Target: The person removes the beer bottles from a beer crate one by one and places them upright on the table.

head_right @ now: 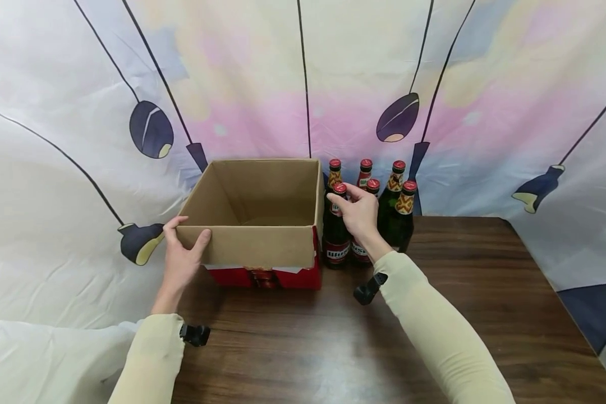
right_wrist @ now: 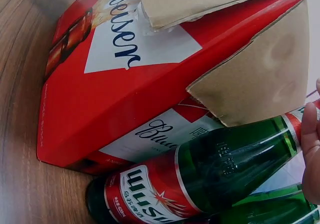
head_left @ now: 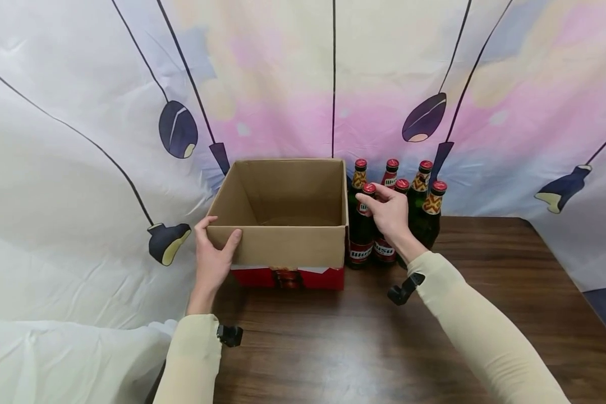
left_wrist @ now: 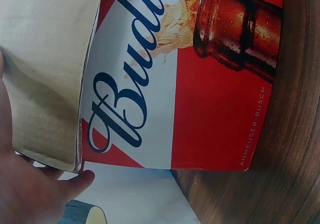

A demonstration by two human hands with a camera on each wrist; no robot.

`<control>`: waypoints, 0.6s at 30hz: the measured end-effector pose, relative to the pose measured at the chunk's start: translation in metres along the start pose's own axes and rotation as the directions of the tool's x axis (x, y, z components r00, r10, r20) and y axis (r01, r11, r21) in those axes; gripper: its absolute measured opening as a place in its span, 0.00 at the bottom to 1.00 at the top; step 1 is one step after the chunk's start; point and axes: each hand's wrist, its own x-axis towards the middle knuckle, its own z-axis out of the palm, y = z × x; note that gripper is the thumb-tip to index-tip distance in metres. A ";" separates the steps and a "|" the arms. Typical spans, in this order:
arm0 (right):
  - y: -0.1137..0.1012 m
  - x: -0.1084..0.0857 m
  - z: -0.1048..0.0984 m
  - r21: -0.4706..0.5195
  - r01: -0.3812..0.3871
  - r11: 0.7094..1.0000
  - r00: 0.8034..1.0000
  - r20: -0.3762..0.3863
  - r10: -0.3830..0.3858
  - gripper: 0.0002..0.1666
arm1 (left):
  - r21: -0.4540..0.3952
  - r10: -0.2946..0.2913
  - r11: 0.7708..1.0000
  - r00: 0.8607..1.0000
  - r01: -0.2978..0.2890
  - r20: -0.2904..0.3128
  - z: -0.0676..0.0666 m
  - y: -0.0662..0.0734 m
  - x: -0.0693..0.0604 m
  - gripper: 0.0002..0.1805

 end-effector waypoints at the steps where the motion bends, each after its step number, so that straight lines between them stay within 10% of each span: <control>1: 0.000 0.000 0.001 -0.006 0.005 1.000 1.000 0.000 -0.005 0.23 | -0.004 -0.004 1.000 1.000 0.004 0.002 -0.001 0.000 0.000 0.37; 18: -0.002 0.000 0.006 -0.106 0.005 0.994 0.999 0.035 -0.001 0.30 | 0.004 -0.003 1.000 1.000 0.003 0.009 -0.003 -0.006 -0.003 0.37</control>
